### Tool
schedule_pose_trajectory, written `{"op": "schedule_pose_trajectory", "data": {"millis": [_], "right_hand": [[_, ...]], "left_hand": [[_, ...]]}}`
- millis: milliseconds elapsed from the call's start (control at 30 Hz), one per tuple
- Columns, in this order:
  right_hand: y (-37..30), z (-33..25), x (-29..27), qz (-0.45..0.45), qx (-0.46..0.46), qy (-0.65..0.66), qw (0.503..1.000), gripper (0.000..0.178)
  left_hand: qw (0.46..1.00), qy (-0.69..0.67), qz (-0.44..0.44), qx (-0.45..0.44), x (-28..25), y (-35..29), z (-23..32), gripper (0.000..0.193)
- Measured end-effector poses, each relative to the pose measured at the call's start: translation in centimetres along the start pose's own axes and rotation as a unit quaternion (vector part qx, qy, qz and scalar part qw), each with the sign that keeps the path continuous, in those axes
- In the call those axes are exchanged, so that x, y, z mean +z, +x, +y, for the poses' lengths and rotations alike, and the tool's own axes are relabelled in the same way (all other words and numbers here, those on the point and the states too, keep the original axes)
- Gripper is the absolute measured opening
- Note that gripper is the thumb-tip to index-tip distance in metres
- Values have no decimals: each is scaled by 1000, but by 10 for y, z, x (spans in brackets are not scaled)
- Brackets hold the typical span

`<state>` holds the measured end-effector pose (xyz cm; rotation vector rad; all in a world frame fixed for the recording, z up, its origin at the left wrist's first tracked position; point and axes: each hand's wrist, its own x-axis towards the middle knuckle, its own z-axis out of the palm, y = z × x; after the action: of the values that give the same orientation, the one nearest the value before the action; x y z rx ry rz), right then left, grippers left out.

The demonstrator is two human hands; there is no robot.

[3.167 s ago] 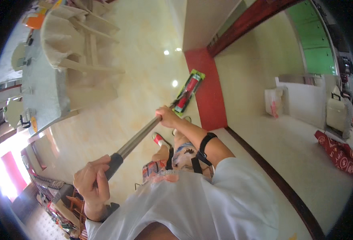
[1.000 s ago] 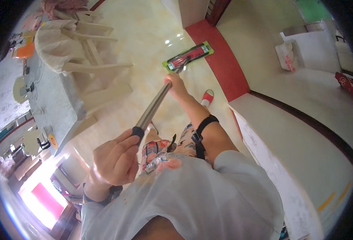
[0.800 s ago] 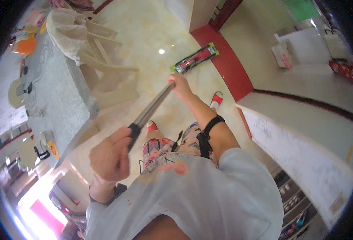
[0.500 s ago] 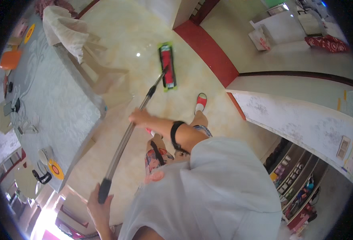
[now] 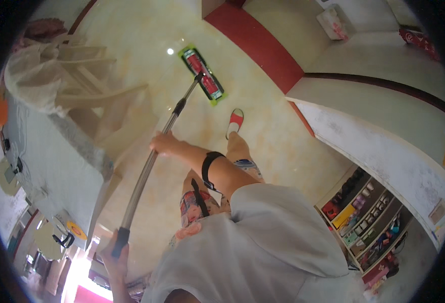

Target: The person mops the floor using a flat mop, moving through a cluttered living area and into the kitchen. They push the mop back and forth across tiled surfaces, navigating around furniture and cabinets.

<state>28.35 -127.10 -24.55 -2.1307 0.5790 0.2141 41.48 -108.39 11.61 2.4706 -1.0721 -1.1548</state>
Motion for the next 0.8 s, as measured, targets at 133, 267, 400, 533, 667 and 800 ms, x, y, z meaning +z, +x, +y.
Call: {"op": "schedule_pose_trajectory", "data": {"millis": [133,267,400,533,667,800], "right_hand": [[-13,112,-83,236,-7,60,970,15],[-51,169,-135,476,5,163,864,14],[-106,185,-148,527,69,178,828,20],[-126,188,-136,615,192,406,648,22],[-111,179,-100,381,219,887,141,34],[-98,143,-39,414,261,835,251,21]], "left_hand": [[984,126,-62,110,23,87,96,56],[916,271,-100,278,34,143,195,60],[860,330,-127,368,59,148,252,60],[874,318,-88,356,82,129,252,60],[845,435,-133,281,113,90,197,71],[868,392,-135,272,131,52,88,69]]}}
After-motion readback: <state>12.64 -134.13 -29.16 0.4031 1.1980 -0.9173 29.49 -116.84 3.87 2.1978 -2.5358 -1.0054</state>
